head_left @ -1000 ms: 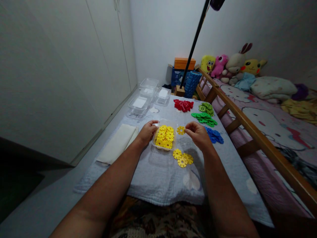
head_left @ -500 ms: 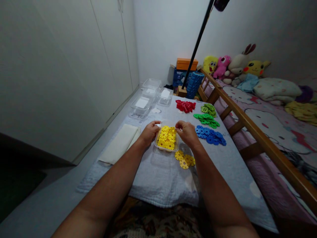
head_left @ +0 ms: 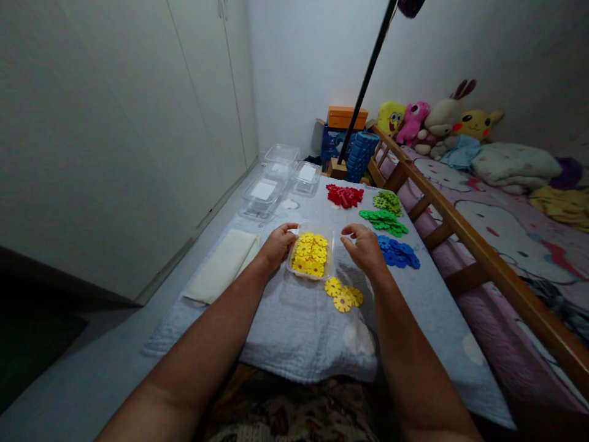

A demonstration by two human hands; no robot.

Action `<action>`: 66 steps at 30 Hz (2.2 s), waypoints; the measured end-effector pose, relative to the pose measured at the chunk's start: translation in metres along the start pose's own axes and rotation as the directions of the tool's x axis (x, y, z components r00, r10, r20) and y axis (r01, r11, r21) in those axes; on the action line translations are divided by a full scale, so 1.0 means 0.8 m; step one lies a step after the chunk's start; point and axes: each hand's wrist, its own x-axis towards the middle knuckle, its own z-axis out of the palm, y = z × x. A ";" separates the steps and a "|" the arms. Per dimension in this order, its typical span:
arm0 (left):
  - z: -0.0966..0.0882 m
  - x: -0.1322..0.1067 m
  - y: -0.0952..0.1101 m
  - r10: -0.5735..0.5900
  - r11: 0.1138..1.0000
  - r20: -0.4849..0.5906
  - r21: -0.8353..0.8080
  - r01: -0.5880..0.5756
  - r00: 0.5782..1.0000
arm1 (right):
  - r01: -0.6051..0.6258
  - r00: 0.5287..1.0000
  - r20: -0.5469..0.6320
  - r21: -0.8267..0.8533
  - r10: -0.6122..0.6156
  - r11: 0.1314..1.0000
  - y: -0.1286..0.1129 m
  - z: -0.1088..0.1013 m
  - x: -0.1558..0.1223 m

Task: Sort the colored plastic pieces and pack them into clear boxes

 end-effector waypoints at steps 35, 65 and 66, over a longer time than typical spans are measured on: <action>0.006 -0.007 0.009 -0.002 1.000 -0.025 -0.004 0.002 1.000 | 0.150 0.943 0.314 -0.108 -0.110 0.983 0.032 0.007 -0.091; 0.005 -0.006 0.007 -0.009 1.000 -0.003 -0.007 0.009 1.000 | -0.037 0.999 -0.017 0.272 0.043 0.962 0.010 -0.009 -0.044; 0.005 -0.006 0.007 -0.010 1.000 0.000 -0.009 0.010 1.000 | -0.017 0.999 -0.024 0.268 0.025 0.963 0.002 -0.008 -0.039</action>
